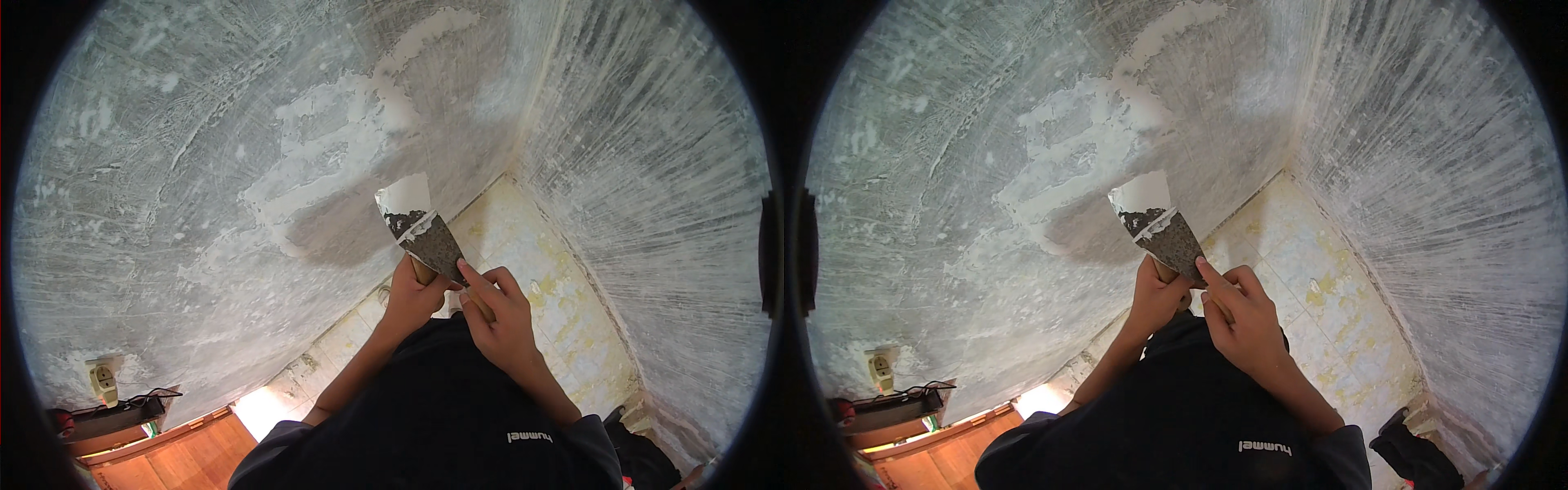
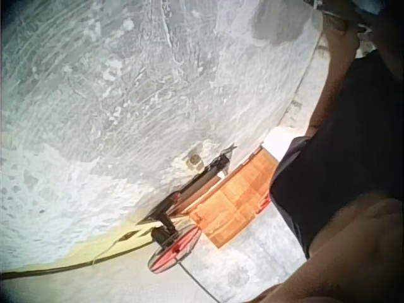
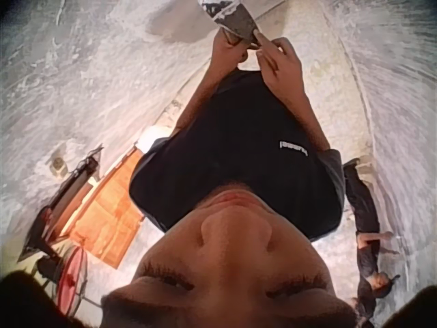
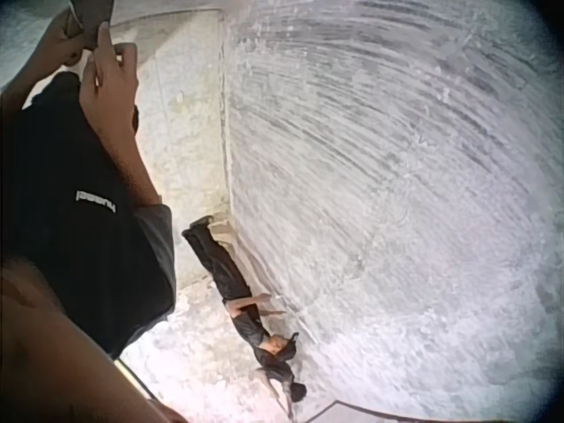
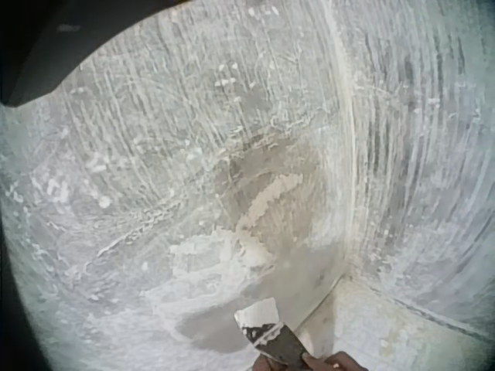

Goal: The person applies wall putty to a concrete wall and smooths it with putty knives.

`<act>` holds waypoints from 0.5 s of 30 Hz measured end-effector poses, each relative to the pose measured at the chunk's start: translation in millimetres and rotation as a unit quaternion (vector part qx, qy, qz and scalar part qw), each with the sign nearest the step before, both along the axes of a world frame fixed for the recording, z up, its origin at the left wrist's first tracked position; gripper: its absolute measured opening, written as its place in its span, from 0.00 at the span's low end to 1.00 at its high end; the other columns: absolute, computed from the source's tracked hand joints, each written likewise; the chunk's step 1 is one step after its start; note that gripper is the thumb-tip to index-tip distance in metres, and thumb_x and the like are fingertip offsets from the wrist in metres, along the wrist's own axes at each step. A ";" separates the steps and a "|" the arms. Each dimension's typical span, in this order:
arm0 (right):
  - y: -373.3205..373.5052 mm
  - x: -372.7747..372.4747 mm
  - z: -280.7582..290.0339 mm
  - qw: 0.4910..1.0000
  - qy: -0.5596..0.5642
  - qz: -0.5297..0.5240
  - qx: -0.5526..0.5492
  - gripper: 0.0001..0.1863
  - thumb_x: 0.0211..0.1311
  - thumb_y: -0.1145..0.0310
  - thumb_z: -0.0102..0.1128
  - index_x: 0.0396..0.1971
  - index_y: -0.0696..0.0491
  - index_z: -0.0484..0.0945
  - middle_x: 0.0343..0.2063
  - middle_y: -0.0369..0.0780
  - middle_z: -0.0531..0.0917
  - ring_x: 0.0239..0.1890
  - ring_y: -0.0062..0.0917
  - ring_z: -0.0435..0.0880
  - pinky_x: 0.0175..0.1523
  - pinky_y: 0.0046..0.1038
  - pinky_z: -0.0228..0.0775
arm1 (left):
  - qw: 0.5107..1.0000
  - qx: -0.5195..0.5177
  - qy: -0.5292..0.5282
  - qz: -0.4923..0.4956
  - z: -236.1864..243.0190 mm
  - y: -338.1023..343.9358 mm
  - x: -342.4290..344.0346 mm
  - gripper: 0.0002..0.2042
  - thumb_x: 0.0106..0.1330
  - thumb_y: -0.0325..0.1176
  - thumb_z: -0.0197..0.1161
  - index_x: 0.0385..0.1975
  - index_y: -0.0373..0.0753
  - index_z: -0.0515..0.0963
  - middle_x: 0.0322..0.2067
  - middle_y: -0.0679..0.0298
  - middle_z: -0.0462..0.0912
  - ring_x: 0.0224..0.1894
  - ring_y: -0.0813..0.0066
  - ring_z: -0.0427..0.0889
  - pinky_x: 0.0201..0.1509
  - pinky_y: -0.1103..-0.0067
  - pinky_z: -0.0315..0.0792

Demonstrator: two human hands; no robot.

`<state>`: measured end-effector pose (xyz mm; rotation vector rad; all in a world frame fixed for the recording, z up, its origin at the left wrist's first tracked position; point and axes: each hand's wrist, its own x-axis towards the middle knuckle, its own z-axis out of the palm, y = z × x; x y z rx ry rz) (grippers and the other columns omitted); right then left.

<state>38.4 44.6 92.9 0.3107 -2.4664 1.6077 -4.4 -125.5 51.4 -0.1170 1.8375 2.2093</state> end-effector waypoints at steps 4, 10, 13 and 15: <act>-5.0 3.7 -3.4 1.000 -0.008 0.004 -0.015 0.28 0.62 0.80 0.64 0.64 0.54 0.78 0.35 0.43 0.76 0.30 0.30 0.79 0.36 0.29 0.73 | 1.000 -0.030 0.001 -0.004 5.4 3.0 1.3 0.12 0.65 0.18 0.60 0.47 0.32 0.72 0.35 0.61 0.83 0.28 0.79 0.82 0.28 0.79 0.76; -10.0 5.8 -5.2 0.998 -0.037 0.008 -0.055 0.30 0.61 0.81 0.64 0.65 0.54 0.77 0.35 0.43 0.76 0.34 0.32 0.79 0.40 0.29 0.73 | 0.998 -0.051 0.008 -0.021 6.9 0.5 0.9 0.12 0.66 0.18 0.61 0.48 0.30 0.72 0.42 0.56 0.84 0.43 0.70 0.87 0.44 0.73 0.85; -10.7 5.1 -3.4 0.996 -0.053 0.008 -0.070 0.29 0.61 0.81 0.64 0.65 0.55 0.77 0.35 0.44 0.76 0.35 0.32 0.80 0.40 0.29 0.74 | 0.997 -0.068 0.023 -0.015 5.6 0.9 0.3 0.12 0.66 0.18 0.61 0.49 0.30 0.72 0.42 0.57 0.84 0.42 0.70 0.87 0.42 0.74 0.86; -10.9 4.3 -3.0 0.995 -0.060 0.007 -0.084 0.29 0.62 0.81 0.64 0.65 0.55 0.77 0.34 0.44 0.76 0.35 0.32 0.80 0.41 0.29 0.74 | 0.990 -0.114 0.078 -0.026 0.5 0.0 0.5 0.12 0.66 0.18 0.61 0.49 0.30 0.73 0.42 0.57 0.84 0.41 0.69 0.87 0.40 0.74 0.87</act>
